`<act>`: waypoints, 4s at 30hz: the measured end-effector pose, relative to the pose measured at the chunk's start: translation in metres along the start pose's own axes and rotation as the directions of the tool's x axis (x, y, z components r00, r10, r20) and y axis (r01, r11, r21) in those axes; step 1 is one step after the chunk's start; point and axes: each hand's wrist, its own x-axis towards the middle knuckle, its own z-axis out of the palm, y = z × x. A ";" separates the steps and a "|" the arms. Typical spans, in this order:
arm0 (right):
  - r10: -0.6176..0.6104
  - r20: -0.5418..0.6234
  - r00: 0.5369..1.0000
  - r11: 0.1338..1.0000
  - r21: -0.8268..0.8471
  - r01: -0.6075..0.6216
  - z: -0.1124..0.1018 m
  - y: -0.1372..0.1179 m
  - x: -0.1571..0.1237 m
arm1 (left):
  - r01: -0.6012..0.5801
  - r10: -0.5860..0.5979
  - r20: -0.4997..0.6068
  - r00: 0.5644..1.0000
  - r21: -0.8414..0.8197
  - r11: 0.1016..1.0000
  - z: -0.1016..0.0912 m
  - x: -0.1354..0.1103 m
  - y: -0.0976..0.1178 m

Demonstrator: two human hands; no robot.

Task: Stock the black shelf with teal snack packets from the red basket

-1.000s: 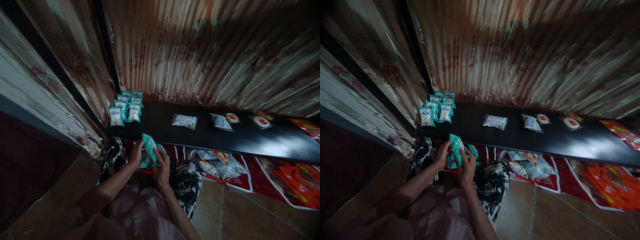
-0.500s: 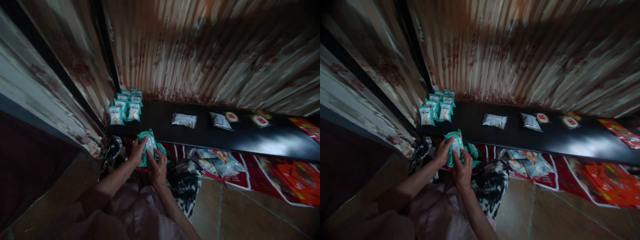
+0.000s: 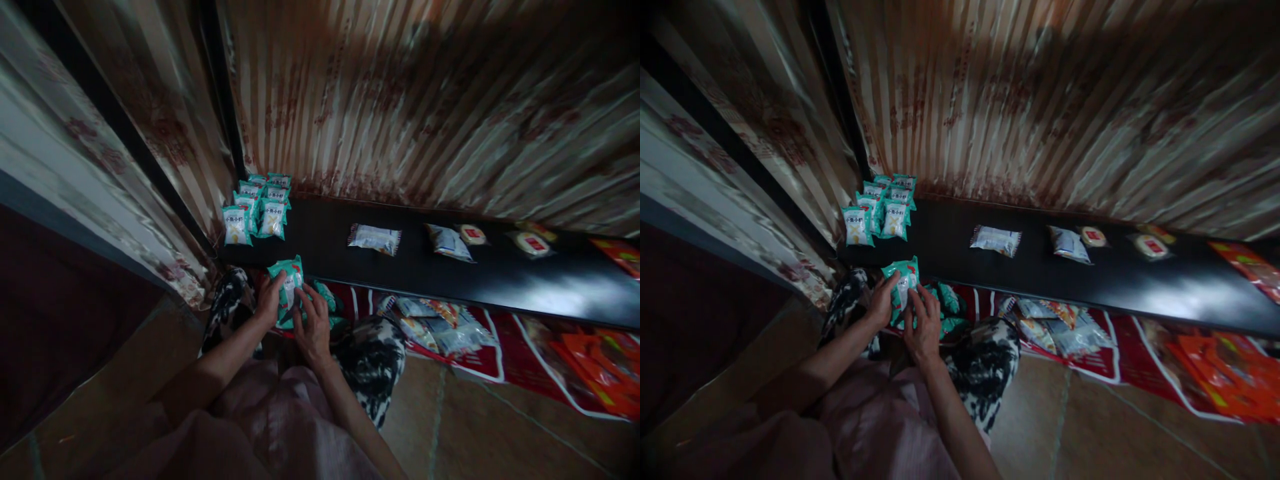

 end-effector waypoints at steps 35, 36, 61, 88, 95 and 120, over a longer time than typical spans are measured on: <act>0.328 -0.027 0.944 0.936 0.143 -0.321 0.011 0.025 -0.028 | -0.009 -0.051 0.275 0.960 0.215 0.977 0.020 -0.033 0.017; 0.363 -0.024 0.932 0.921 0.159 -0.354 0.010 0.026 -0.028 | -0.010 -0.053 0.273 0.960 0.223 0.975 0.021 -0.033 0.017; 0.676 0.311 0.668 0.426 0.575 -0.698 -0.028 0.004 0.000 | 0.195 -0.245 0.361 0.900 0.170 0.966 0.005 -0.035 0.016; 0.596 0.460 0.658 0.374 0.565 -0.735 -0.002 0.026 0.016 | 0.104 -0.152 0.152 0.977 0.288 0.952 -0.015 -0.011 0.003; 0.592 0.437 0.678 0.403 0.568 -0.718 0.006 0.020 0.023 | 0.141 -0.166 0.120 0.979 0.196 0.970 -0.023 -0.009 0.007; 0.499 0.461 0.734 0.455 0.582 -0.674 -0.008 0.014 0.044 | 0.097 -0.136 0.135 0.981 0.266 0.959 -0.021 0.003 -0.004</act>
